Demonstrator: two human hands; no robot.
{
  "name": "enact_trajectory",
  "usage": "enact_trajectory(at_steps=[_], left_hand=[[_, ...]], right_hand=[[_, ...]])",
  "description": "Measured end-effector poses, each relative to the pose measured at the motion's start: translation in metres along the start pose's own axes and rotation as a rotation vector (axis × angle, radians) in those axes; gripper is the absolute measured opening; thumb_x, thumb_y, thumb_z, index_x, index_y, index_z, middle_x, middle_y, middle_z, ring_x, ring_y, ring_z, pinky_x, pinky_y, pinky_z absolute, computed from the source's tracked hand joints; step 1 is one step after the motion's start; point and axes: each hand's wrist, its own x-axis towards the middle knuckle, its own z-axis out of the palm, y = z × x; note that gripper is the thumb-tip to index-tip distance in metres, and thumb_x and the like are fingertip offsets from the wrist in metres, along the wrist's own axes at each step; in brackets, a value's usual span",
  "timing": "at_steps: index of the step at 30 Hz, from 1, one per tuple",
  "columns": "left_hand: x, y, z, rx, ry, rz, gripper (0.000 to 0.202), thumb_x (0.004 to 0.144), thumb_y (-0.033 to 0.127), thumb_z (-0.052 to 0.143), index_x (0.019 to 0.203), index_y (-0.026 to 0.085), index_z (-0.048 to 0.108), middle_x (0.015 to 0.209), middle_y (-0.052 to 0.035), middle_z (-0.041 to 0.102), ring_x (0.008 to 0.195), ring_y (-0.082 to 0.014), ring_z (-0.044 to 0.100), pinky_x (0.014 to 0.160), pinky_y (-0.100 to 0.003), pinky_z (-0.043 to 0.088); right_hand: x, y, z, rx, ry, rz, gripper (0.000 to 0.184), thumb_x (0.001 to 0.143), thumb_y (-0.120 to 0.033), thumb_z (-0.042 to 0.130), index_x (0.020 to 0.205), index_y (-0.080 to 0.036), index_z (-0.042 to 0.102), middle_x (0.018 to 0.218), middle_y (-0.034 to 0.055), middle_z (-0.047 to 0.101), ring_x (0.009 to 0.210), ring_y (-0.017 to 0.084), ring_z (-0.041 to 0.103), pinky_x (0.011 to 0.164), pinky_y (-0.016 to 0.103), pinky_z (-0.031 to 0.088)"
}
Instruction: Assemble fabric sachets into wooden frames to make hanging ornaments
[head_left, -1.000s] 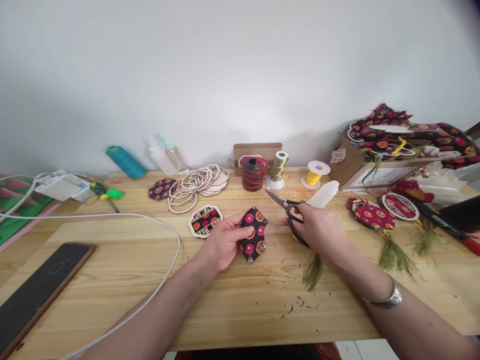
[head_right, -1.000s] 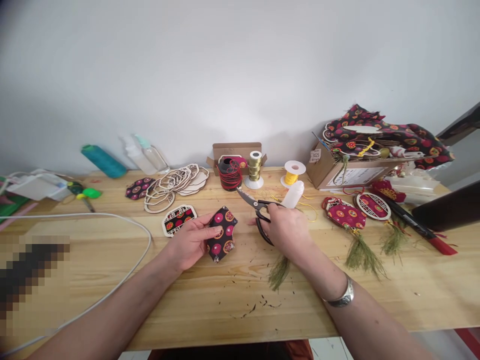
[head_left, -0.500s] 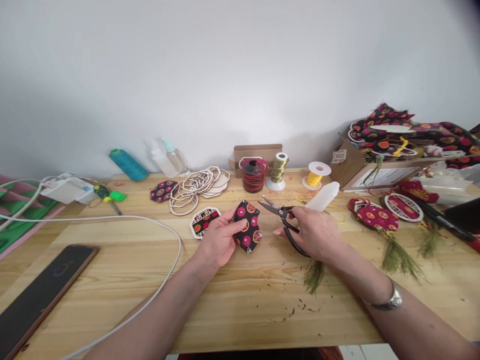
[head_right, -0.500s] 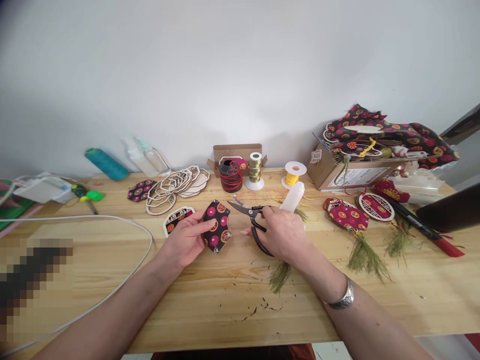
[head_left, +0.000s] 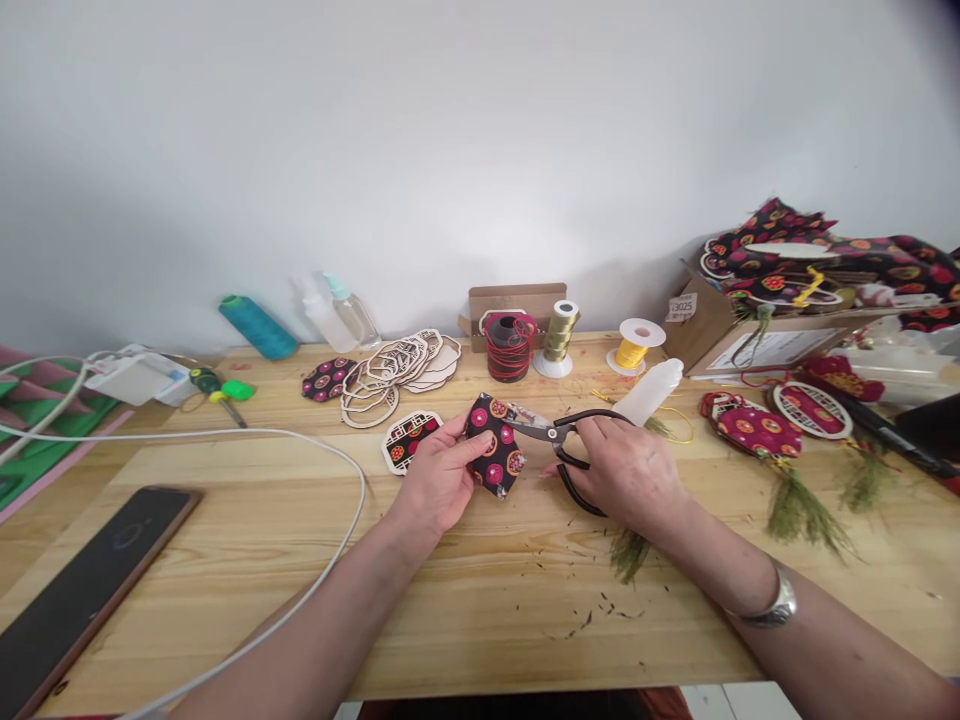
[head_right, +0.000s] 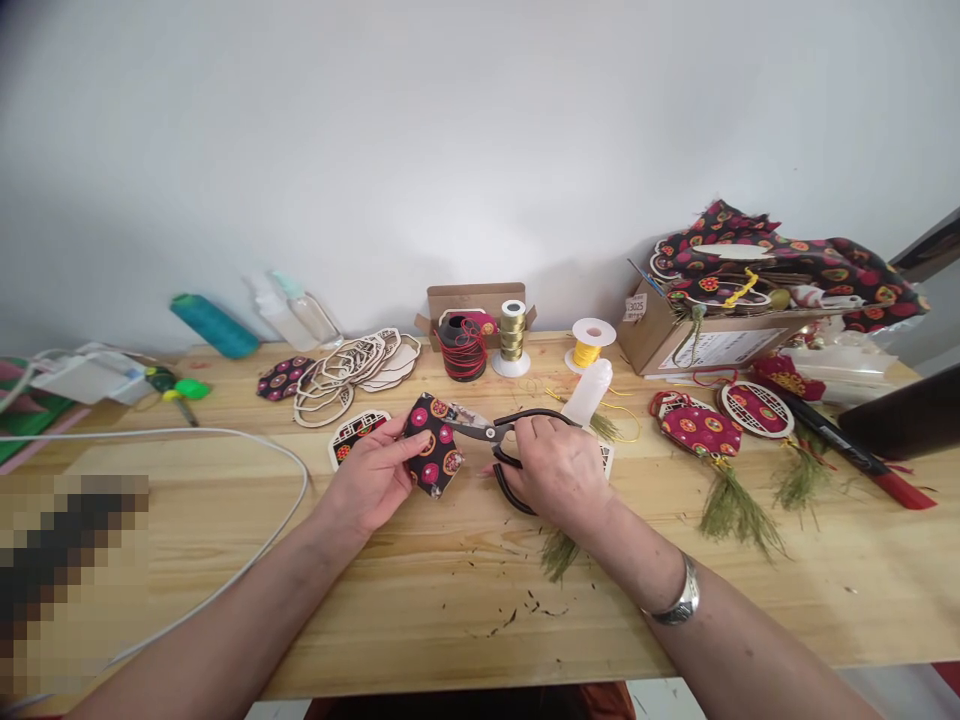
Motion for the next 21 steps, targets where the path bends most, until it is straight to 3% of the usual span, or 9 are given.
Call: enact_trajectory(at_steps=[8,21], left_hand=[[-0.0017,-0.0010,0.0016,0.000,0.015,0.001,0.034,0.066,0.013,0.077,0.100,0.014,0.069,0.080,-0.0047,0.072,0.068,-0.0176,0.068,0.064,-0.030,0.057],[-0.0029,-0.0024,0.0048,-0.052,0.028,-0.001,0.034,0.063,0.012,0.080,0.096,0.014,0.070,0.083,-0.0039,0.074,0.065,-0.0151,0.067,0.062,-0.028,0.056]], right_hand=[[-0.0026,-0.0040,0.0016,-0.026,0.038,0.009,0.043,0.082,-0.054,0.057,0.074,-0.013,0.062,0.066,0.0078,0.066,0.059,0.020,0.061,0.051,0.031,0.025],[-0.0022,-0.0082,-0.0007,-0.025,0.061,0.017,0.035,0.085,-0.045,0.052,0.075,-0.013,0.063,0.067,0.0087,0.066,0.060,0.020,0.059,0.053,0.030,0.023]])
